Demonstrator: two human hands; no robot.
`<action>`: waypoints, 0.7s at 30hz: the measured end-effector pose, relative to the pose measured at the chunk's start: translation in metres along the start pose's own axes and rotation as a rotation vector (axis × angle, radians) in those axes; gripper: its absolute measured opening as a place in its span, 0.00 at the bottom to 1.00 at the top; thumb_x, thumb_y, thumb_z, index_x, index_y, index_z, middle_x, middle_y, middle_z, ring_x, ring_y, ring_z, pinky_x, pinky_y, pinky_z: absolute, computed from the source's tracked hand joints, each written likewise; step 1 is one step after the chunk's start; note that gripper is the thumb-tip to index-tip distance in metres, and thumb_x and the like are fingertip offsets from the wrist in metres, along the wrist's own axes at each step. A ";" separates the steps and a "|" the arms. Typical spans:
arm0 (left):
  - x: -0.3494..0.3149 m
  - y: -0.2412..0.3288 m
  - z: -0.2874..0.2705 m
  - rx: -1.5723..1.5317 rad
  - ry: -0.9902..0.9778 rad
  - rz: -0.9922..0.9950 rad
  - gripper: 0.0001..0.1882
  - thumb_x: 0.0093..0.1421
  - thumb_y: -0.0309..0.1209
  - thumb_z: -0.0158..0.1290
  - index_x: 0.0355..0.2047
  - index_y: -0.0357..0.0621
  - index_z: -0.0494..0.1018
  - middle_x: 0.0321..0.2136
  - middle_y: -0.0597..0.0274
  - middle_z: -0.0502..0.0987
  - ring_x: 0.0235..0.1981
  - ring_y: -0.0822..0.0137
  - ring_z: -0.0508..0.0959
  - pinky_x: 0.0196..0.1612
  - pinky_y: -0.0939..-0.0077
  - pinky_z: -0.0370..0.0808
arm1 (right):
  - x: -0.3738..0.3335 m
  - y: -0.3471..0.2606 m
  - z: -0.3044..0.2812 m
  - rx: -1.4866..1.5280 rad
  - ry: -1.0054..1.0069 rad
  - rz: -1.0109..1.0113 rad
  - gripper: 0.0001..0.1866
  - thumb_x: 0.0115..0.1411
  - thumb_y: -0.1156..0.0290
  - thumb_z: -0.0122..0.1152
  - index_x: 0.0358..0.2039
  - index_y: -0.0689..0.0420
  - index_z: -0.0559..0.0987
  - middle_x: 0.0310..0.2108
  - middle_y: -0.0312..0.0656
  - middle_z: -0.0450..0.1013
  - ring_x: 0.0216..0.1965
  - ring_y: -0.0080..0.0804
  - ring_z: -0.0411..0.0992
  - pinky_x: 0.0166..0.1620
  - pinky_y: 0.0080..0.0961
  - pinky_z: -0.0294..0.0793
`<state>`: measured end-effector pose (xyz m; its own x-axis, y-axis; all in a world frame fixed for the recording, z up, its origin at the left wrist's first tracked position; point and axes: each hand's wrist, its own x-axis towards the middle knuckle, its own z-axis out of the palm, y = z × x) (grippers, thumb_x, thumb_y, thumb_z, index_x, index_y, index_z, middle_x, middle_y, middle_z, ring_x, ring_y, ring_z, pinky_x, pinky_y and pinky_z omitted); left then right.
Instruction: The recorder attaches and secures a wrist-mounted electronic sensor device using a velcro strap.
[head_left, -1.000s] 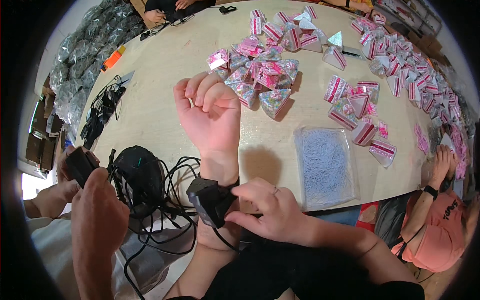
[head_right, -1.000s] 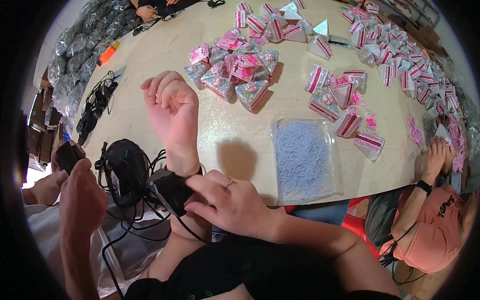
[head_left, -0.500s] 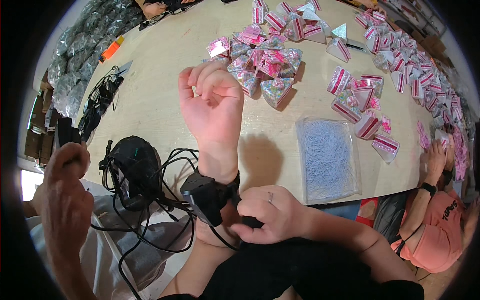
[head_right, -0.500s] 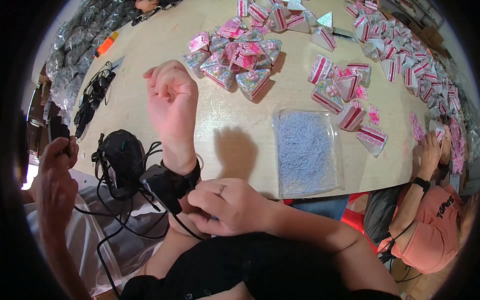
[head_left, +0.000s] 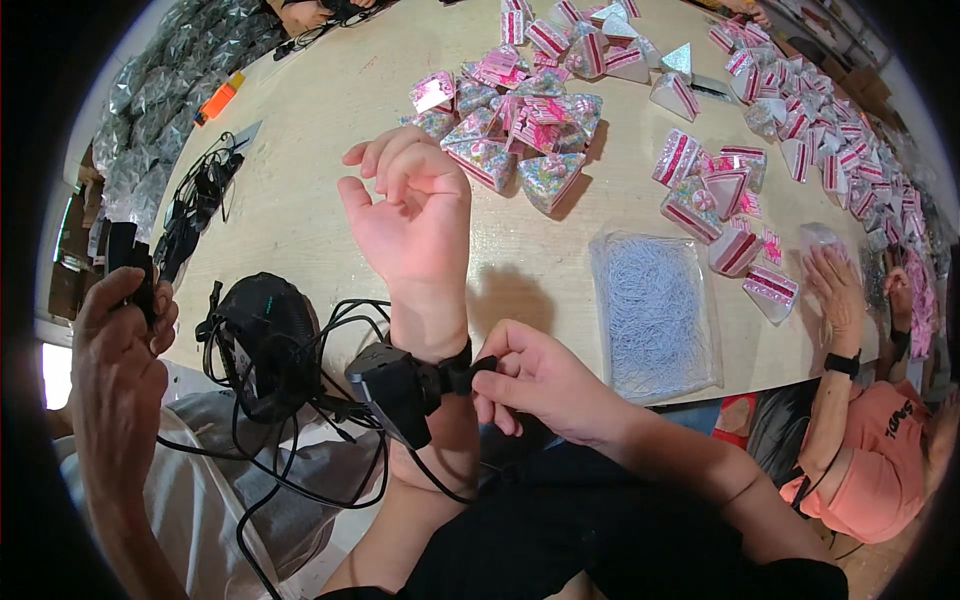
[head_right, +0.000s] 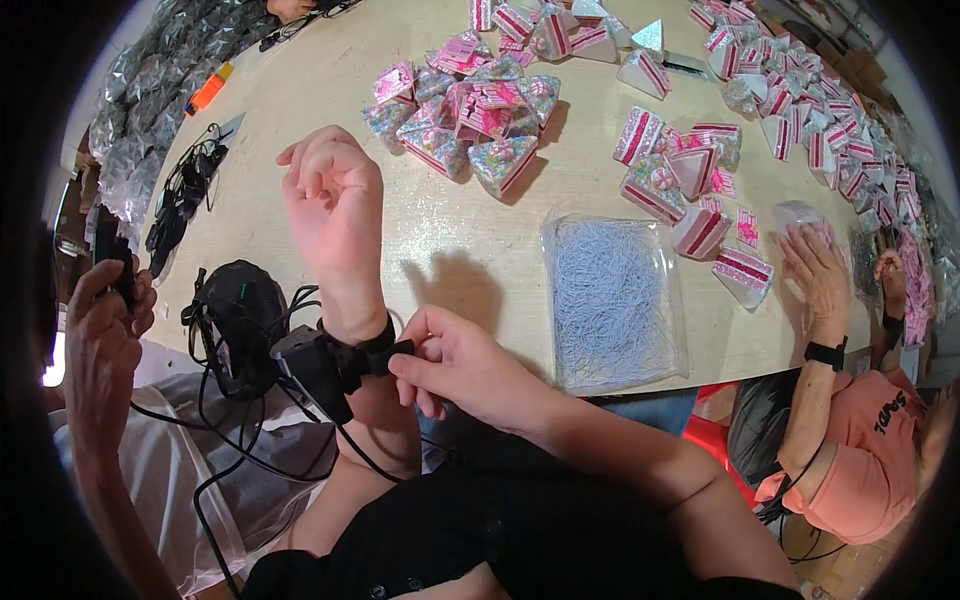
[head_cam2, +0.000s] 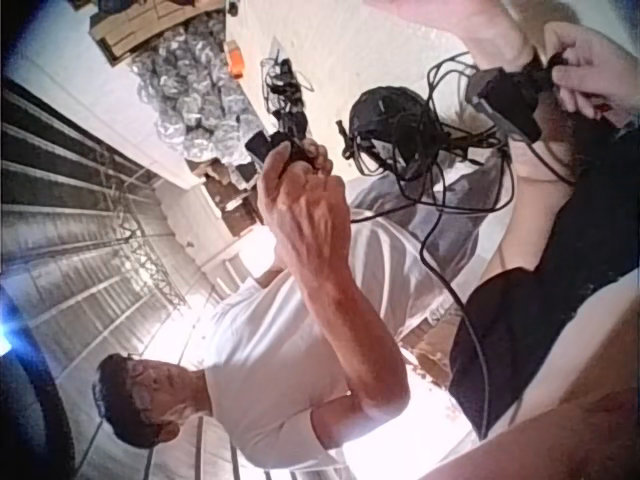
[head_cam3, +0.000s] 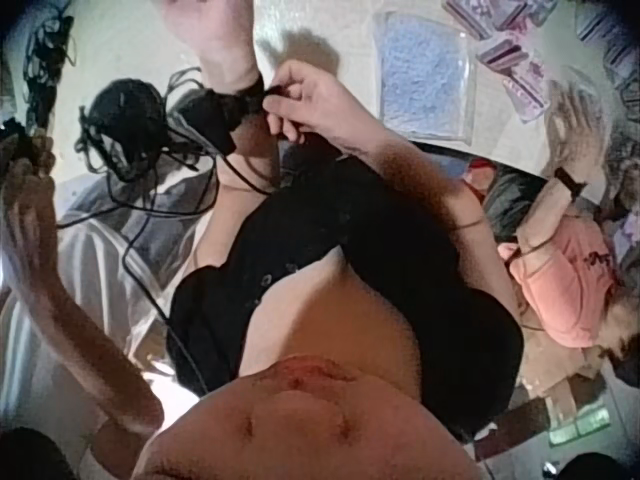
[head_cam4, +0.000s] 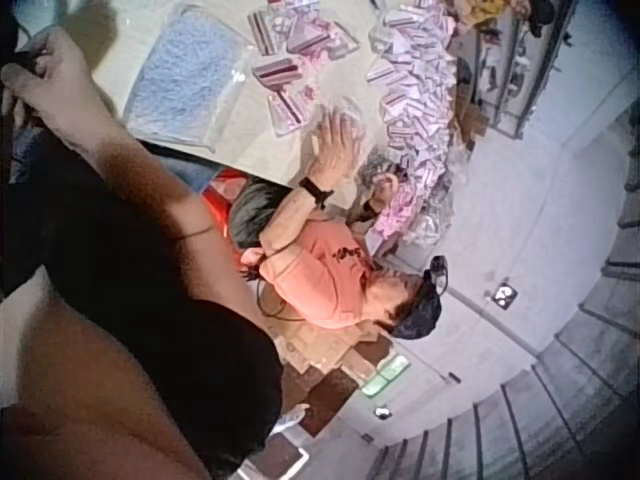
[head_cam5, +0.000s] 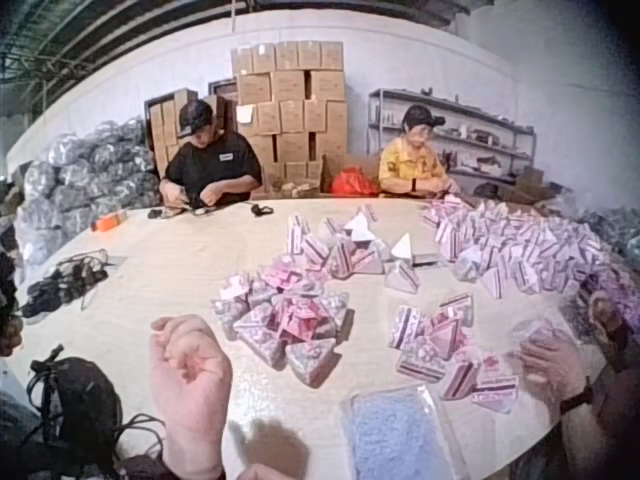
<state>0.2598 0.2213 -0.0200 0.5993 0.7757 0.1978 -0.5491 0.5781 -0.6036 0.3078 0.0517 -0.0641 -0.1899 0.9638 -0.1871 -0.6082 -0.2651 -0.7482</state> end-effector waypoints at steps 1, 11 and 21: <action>0.007 -0.012 -0.019 -0.004 0.012 -0.058 0.27 0.63 0.56 0.40 0.26 0.44 0.71 0.19 0.68 0.63 0.18 0.73 0.61 0.19 0.80 0.60 | -0.007 -0.004 -0.011 0.005 0.064 -0.004 0.09 0.64 0.71 0.55 0.37 0.58 0.64 0.22 0.38 0.71 0.18 0.19 0.66 0.22 0.15 0.64; -0.003 -0.026 -0.021 0.031 0.006 -0.126 0.17 0.60 0.44 0.42 0.25 0.44 0.70 0.18 0.68 0.63 0.18 0.73 0.61 0.18 0.80 0.59 | 0.004 0.003 -0.017 0.102 0.012 0.197 0.16 0.57 0.68 0.66 0.34 0.57 0.66 0.19 0.35 0.68 0.13 0.17 0.62 0.17 0.14 0.59; -0.003 -0.012 -0.018 0.367 0.026 0.122 0.28 0.62 0.58 0.41 0.24 0.46 0.68 0.17 0.70 0.60 0.17 0.74 0.57 0.19 0.80 0.53 | -0.005 0.003 0.003 -0.415 0.197 -0.075 0.22 0.53 0.64 0.69 0.38 0.60 0.66 0.23 0.34 0.68 0.24 0.18 0.65 0.27 0.18 0.66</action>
<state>0.2750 0.2070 -0.0276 0.5285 0.8406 0.1188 -0.7866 0.5375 -0.3040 0.3044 0.0458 -0.0630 0.0174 0.9775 -0.2104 -0.2470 -0.1997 -0.9482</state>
